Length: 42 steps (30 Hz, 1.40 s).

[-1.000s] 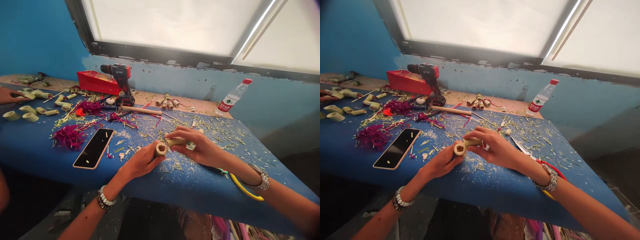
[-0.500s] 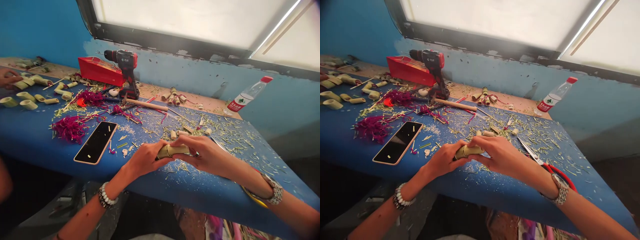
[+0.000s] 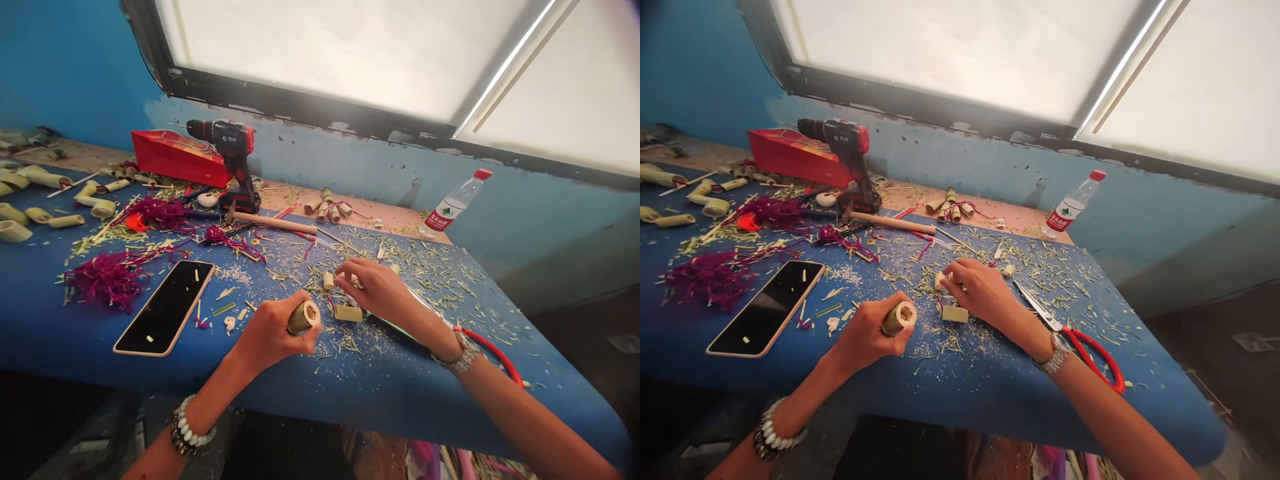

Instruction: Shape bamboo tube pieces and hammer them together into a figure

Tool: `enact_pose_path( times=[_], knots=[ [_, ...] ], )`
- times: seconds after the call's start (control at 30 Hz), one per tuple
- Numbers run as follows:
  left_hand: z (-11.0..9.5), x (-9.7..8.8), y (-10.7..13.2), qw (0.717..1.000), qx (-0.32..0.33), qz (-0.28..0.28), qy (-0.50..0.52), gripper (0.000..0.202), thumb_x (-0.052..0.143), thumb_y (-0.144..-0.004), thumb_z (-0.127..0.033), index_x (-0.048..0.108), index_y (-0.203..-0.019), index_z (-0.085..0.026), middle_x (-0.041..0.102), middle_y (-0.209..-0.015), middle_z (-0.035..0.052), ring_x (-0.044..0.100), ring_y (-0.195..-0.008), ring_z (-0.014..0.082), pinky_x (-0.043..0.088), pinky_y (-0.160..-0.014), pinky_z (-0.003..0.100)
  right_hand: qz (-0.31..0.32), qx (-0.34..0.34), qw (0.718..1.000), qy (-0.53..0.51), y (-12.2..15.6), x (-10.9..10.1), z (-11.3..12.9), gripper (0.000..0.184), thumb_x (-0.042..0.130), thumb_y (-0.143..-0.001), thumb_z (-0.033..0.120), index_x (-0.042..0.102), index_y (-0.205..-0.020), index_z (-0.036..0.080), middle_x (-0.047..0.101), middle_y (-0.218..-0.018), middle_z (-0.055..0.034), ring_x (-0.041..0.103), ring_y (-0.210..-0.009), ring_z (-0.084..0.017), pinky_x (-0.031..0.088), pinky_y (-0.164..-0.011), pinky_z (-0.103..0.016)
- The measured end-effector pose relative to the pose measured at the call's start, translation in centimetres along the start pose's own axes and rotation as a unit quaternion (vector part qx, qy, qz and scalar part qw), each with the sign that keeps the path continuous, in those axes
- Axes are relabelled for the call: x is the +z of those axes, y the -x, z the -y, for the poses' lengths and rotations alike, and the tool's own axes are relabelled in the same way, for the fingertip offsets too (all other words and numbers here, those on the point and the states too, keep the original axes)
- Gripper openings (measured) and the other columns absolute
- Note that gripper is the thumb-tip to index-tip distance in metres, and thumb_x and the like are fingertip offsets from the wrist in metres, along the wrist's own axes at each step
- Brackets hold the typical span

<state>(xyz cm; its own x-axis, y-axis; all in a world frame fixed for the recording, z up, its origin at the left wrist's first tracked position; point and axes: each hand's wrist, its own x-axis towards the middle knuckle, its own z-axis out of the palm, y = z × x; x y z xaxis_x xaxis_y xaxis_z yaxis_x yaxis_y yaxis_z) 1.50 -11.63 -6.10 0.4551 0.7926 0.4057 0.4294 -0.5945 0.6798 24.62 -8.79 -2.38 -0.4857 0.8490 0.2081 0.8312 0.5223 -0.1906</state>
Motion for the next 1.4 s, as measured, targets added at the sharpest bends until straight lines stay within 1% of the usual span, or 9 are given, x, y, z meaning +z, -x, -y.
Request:
enact_pose_path(
  times=[0.2, 0.37, 0.4, 0.47, 0.53, 0.7, 0.83, 1.13, 1.4],
  knots=[
    [0.0, -0.3, 0.1, 1.0, -0.008, 0.008, -0.002, 0.006, 0.054, -0.076, -0.023, 0.05, -0.077, -0.02, 0.039, -0.058, -0.0081, 0.032, -0.05, 0.0074, 0.03, -0.051, 0.021, -0.012, 0.031, 0.999, -0.004, -2.1, 2.2, 0.4, 0.017, 0.063, -0.09, 0.033, 0.061, -0.091, 0.017, 0.066, -0.077, -0.0087, 0.059, -0.064, -0.022, 0.031, -0.053, -0.032],
    [0.5, -0.5, 0.2, 0.999, -0.023, 0.018, 0.041, 0.027, 0.069, -0.075, -0.036, 0.049, -0.082, -0.02, 0.043, -0.061, -0.0088, 0.034, -0.053, 0.0075, 0.031, -0.052, 0.02, -0.048, 0.022, 0.991, -0.12, -0.6, 0.5, 2.6, 0.02, 0.06, -0.094, 0.036, 0.054, -0.103, 0.019, 0.067, -0.087, -0.0037, 0.059, -0.066, -0.015, 0.043, -0.058, -0.029],
    [0.6, -0.5, 0.2, 0.998, -0.031, 0.018, 0.049, 0.03, 0.071, -0.076, -0.039, 0.049, -0.082, -0.02, 0.043, -0.06, -0.0091, 0.033, -0.053, 0.0073, 0.031, -0.051, 0.02, -0.057, 0.01, 0.982, -0.179, -0.1, 0.1, 3.2, 0.025, 0.059, -0.095, 0.038, 0.052, -0.11, 0.02, 0.066, -0.091, -0.0026, 0.058, -0.066, -0.013, 0.046, -0.059, -0.027],
    [0.6, -0.4, 0.1, 0.997, -0.041, 0.015, 0.06, 0.029, 0.07, -0.079, -0.04, 0.049, -0.083, -0.021, 0.043, -0.059, -0.0096, 0.033, -0.051, 0.0068, 0.031, -0.05, 0.019, -0.096, -0.017, 0.936, -0.338, 0.8, -0.4, 4.5, 0.033, 0.06, -0.096, 0.035, 0.052, -0.124, 0.022, 0.065, -0.098, -0.0024, 0.059, -0.07, -0.012, 0.049, -0.06, -0.026],
    [0.6, -0.3, 0.1, 0.997, -0.045, 0.015, 0.065, 0.025, 0.068, -0.083, -0.039, 0.05, -0.086, -0.021, 0.047, -0.061, -0.0092, 0.036, -0.051, 0.0067, 0.033, -0.051, 0.019, -0.126, -0.044, 0.893, -0.429, 1.3, -0.3, 5.4, 0.03, 0.062, -0.095, 0.028, 0.059, -0.125, 0.025, 0.065, -0.102, -0.003, 0.059, -0.075, -0.013, 0.049, -0.06, -0.026],
    [0.4, -0.2, 0.1, 0.998, -0.034, 0.026, 0.048, 0.022, 0.064, -0.087, -0.039, 0.053, -0.092, -0.021, 0.054, -0.065, -0.0069, 0.046, -0.053, 0.008, 0.036, -0.052, 0.02, -0.18, -0.052, 0.875, -0.448, 1.4, 1.0, 6.0, 0.02, 0.069, -0.09, 0.023, 0.071, -0.11, 0.025, 0.062, -0.093, -0.0024, 0.055, -0.068, -0.012, 0.048, -0.058, -0.027],
    [0.5, -0.2, 0.0, 0.999, -0.018, 0.036, 0.027, 0.021, 0.062, -0.087, -0.039, 0.054, -0.092, -0.02, 0.056, -0.064, -0.0059, 0.049, -0.052, 0.009, 0.037, -0.052, 0.021, -0.154, -0.077, 0.89, -0.423, 1.3, 0.7, 5.6, 0.018, 0.069, -0.09, 0.021, 0.069, -0.108, 0.022, 0.06, -0.085, -0.001, 0.056, -0.068, -0.013, 0.049, -0.064, -0.03],
    [0.3, 0.2, 0.0, 0.995, 0.034, 0.028, -0.09, 0.017, 0.056, -0.091, -0.038, 0.053, -0.089, -0.022, 0.056, -0.062, -0.0057, 0.053, -0.05, 0.0116, 0.032, -0.05, 0.023, -0.053, -0.095, 0.974, -0.199, 2.1, -2.0, 5.4, 0.012, 0.055, -0.095, 0.013, 0.061, -0.105, 0.015, 0.054, -0.09, -0.005, 0.052, -0.079, -0.017, 0.043, -0.068, -0.032],
    [0.1, 0.3, 0.1, 0.989, 0.086, 0.019, -0.123, 0.021, 0.053, -0.094, -0.042, 0.051, -0.087, -0.022, 0.058, -0.06, -0.0058, 0.058, -0.049, 0.0127, 0.035, -0.051, 0.024, -0.019, -0.118, 0.961, -0.249, 2.1, -2.6, 5.0, 0.014, 0.061, -0.092, 0.011, 0.063, -0.103, 0.018, 0.055, -0.086, -0.0011, 0.051, -0.075, -0.014, 0.04, -0.067, -0.028]
  ],
)
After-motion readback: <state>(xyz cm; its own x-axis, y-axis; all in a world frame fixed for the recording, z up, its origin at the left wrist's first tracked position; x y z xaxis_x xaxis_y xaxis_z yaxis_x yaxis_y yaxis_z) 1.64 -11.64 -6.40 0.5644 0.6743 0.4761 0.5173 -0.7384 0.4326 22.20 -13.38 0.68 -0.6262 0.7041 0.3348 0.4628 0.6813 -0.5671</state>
